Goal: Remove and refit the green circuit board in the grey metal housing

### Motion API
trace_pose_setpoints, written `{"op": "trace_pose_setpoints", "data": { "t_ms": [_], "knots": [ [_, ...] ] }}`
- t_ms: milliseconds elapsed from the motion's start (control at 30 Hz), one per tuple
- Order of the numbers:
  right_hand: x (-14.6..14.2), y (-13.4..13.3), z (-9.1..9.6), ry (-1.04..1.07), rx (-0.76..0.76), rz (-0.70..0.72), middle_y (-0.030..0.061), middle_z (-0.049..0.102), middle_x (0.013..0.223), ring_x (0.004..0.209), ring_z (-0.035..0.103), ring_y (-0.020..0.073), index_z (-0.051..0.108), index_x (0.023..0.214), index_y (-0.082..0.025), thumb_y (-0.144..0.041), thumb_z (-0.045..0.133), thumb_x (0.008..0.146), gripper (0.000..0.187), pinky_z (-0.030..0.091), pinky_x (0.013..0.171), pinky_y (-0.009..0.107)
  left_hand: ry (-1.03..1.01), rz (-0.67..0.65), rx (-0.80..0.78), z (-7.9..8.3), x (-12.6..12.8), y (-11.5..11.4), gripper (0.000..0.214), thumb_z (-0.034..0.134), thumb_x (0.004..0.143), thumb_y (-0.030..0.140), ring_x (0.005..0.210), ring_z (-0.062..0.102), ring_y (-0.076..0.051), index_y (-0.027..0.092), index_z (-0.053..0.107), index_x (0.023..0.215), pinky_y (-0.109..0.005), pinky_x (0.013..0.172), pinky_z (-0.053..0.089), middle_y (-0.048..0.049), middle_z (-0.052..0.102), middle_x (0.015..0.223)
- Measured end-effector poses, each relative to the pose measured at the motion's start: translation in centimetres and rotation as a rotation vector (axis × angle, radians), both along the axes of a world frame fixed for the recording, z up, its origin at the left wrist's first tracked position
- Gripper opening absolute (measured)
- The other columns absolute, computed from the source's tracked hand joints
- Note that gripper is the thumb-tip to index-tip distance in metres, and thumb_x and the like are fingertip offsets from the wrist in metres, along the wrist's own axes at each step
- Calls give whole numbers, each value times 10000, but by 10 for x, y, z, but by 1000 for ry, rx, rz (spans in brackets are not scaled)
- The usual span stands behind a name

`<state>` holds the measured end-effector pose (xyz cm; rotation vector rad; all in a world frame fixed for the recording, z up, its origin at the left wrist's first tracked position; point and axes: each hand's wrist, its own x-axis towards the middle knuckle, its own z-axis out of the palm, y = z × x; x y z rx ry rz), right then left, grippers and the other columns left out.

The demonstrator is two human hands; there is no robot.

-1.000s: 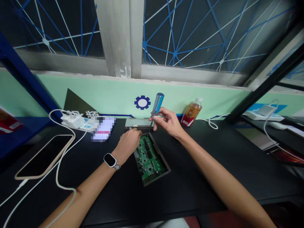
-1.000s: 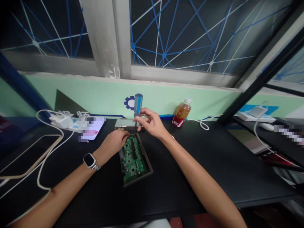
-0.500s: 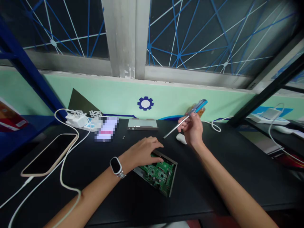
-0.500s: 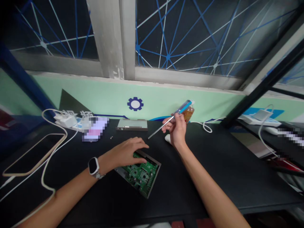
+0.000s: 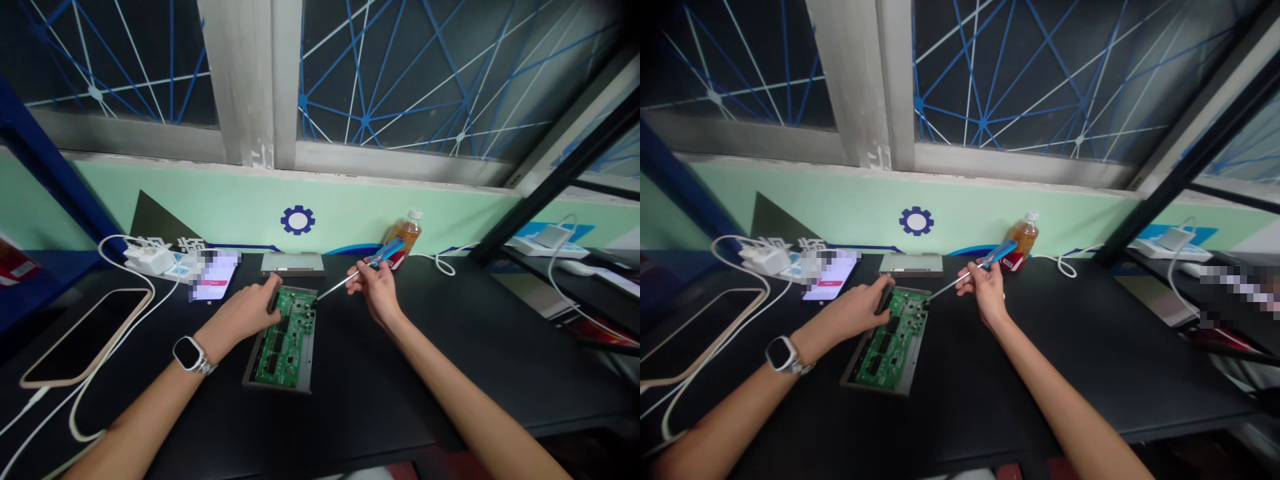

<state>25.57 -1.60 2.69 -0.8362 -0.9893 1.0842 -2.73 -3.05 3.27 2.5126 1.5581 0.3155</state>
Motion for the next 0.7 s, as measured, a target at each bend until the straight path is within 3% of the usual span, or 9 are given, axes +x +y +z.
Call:
{"op": "trace_pose_setpoints", "data": {
  "t_ms": [100, 267, 467, 700],
  "knots": [
    [-6, -2, -3, 8, -18, 15, -26, 706, 722, 527, 677, 162, 394, 974, -243, -355, 765, 789, 429, 555, 440, 258, -22, 44, -3, 1, -11, 3, 439, 562, 857, 409, 557, 592, -226, 195, 512, 1237, -280, 492, 287, -4, 580, 620],
    [-11, -4, -5, 36, -38, 44, -20, 710, 728, 558, 696, 181, 398, 966, -247, -361, 764, 785, 424, 586, 479, 292, -26, 174, 92, 8, -35, 14, 199, 476, 909, 380, 624, 603, -221, 230, 604, 939, -285, 550, 327, -31, 640, 698],
    [-16, -9, -5, 81, -76, 60, -22, 709, 701, 551, 684, 171, 392, 937, -249, -309, 731, 788, 375, 595, 513, 298, -125, 126, -44, -6, -68, 32, 99, 556, 799, 258, 709, 617, -204, 226, 638, 844, -280, 653, 422, -34, 681, 783],
    [-20, -11, -7, 68, -92, 80, -14, 711, 706, 560, 681, 171, 394, 936, -249, -313, 700, 807, 338, 596, 527, 304, -136, 82, -9, -19, -62, 36, 126, 588, 817, 291, 752, 619, -212, 205, 654, 881, -295, 672, 439, -66, 675, 846]
  ]
}}
